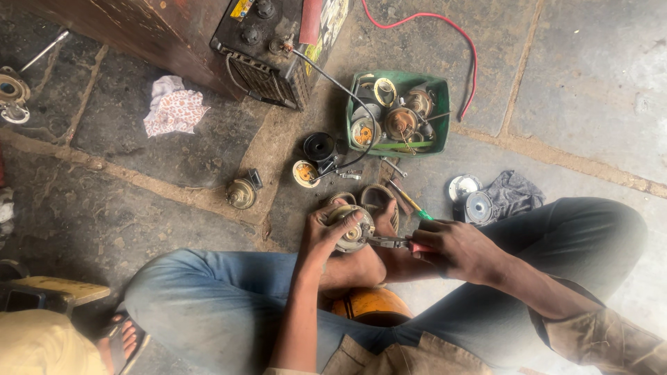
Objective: The person sits on the floor and uses a screwdriver and pliers to disassemble and adjust a small mechanical part. They then wipe the part with a cloth and continue to manipulate it with their hands.
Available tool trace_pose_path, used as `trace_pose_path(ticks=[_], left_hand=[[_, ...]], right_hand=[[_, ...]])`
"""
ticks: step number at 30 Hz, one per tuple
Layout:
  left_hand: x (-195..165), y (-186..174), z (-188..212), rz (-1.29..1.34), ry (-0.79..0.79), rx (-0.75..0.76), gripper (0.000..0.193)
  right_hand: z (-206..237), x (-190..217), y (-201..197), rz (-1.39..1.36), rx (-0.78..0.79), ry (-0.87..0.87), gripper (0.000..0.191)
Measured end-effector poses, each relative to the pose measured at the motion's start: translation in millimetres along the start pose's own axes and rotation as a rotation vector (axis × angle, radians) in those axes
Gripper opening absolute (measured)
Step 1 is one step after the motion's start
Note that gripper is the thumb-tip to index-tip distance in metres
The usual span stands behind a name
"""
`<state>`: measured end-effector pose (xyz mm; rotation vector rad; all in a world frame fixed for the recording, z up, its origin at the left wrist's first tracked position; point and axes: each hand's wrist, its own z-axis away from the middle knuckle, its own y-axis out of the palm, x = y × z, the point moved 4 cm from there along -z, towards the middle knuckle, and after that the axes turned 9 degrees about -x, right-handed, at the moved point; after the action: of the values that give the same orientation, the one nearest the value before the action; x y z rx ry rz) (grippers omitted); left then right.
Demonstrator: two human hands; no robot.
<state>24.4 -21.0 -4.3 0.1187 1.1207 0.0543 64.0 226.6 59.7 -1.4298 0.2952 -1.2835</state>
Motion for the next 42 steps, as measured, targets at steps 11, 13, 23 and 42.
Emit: trace_pose_path(ticks=[11,13,23,42], left_hand=[[10.1,0.0,-5.5,0.002,-0.03,0.015,0.042],[12.6,-0.4,-6.6,-0.012,-0.028,0.018,0.043],[12.4,0.9,-3.8,0.0,-0.061,-0.014,0.044],[43.9,44.4,-0.1,1.092,-0.085,-0.129,0.06]], right_hand=[[2.7,6.6,7.4,-0.156,-0.039,-0.017,0.024],[5.4,3.8,11.0,-0.19,-0.043,-0.005,0.024],[14.2,-3.2,25.7,-0.176,-0.126,-0.022,0.034],[6.8,11.9,41.4,-0.595,0.078,0.546,0.039]])
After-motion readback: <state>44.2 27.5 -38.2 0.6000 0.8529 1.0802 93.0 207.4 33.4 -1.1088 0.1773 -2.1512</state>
